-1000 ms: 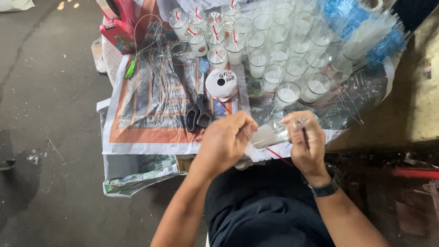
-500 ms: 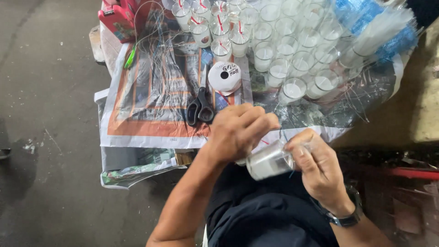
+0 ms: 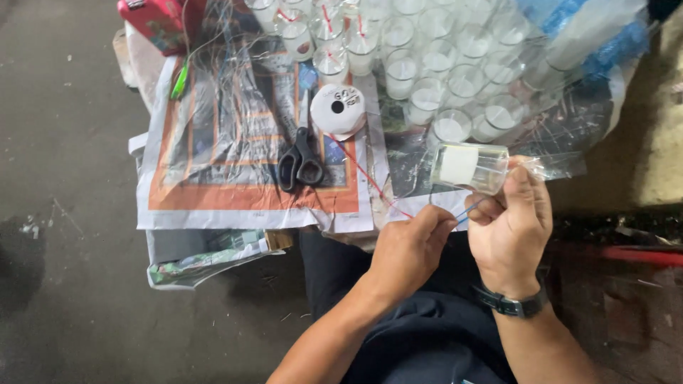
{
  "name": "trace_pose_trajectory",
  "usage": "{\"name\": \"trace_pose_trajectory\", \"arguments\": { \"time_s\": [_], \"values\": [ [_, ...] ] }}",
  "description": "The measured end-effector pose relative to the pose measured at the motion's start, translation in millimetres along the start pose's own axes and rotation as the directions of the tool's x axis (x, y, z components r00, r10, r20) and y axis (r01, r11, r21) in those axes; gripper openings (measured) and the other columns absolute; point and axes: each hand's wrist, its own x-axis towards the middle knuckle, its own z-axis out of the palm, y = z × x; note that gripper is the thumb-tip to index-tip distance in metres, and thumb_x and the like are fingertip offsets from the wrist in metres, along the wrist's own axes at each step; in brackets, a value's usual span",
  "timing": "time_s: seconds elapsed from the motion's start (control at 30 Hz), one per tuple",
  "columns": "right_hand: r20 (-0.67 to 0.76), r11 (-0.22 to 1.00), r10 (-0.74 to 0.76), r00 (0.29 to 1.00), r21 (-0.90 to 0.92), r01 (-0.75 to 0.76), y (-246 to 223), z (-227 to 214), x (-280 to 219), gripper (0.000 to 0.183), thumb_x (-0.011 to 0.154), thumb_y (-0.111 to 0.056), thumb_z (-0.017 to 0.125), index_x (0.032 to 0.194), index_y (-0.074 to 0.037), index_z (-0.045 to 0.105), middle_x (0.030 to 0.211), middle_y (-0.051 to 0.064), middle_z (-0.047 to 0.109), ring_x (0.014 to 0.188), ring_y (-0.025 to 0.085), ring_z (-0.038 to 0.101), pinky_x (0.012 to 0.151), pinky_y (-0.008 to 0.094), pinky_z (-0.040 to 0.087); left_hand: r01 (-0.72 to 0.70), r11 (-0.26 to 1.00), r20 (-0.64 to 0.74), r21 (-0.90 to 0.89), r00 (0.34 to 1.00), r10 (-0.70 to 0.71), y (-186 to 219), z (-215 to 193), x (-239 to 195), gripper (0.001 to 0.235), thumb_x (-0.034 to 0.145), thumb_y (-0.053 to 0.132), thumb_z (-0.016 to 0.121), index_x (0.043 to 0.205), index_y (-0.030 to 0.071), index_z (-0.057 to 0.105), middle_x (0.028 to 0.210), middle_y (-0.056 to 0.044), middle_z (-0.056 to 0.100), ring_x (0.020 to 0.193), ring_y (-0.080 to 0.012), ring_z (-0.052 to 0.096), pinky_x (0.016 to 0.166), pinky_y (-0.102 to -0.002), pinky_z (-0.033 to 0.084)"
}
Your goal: Tying red decorative string around the necks of small glass jars in a production setting.
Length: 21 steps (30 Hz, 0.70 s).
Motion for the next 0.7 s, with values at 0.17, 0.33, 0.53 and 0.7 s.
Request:
{"name": "trace_pose_trajectory", "arguments": {
  "time_s": [0.17,0.33,0.53,0.7],
  "values": [
    [0.03,1.0,-0.004,1.0,0.012,0.003,1.0,2.3,-3.0,0.013,0.092,-0.02,0.042,0.093,-0.011,0.05,0.054,-0.009,0.016,0.047,0.003,0.016,0.042,0.017,0.017,0.006,1.0,0.031,0.028,1.0,-0.007,5.6,3.6,1.3,0.009,0.085,0.025,0.05,0.093,0.024,0.054,0.052,-0.009,0.056,0.056,-0.0323,0.059,0.05,-0.041,0.046],
    [0.028,0.999,0.01,1.0,-0.037,-0.009,-6.0,-4.9,-0.9,0.013,0.089,-0.021,0.045,0.093,-0.011,0.05,0.054,-0.009,0.021,0.047,0.002,0.019,0.043,0.016,0.018,-0.038,0.999,0.182,0.007,0.983,0.036,14.7,-12.7,-2.2,0.01,0.085,0.025,0.049,0.085,0.015,0.051,0.054,-0.012,0.056,0.058,-0.0367,0.058,0.05,-0.044,0.045],
    [0.411,0.623,-0.018,0.911,-0.708,0.332,-34.6,-6.7,4.3,0.015,0.089,-0.01,0.045,0.091,0.002,0.053,0.047,0.008,0.053,0.042,0.015,0.05,0.041,0.025,0.037,-0.277,0.898,0.063,-0.341,0.947,0.315,11.7,-51.3,4.6,0.015,0.088,0.019,0.044,0.078,0.016,0.054,0.083,-0.008,0.055,0.073,-0.0318,0.059,0.063,-0.037,0.049],
    [0.417,0.392,0.063,0.906,-0.846,0.362,-23.7,-4.4,0.4,0.018,0.09,-0.024,0.051,0.08,-0.011,0.058,0.042,0.0,0.05,0.04,0.013,0.045,0.045,0.024,0.038,-0.374,0.697,-0.111,-0.611,0.913,0.392,10.2,-48.4,19.6,0.024,0.091,0.021,0.041,0.075,0.011,0.056,0.106,-0.009,0.055,0.099,-0.0264,0.054,0.087,-0.035,0.042]
  ]
}}
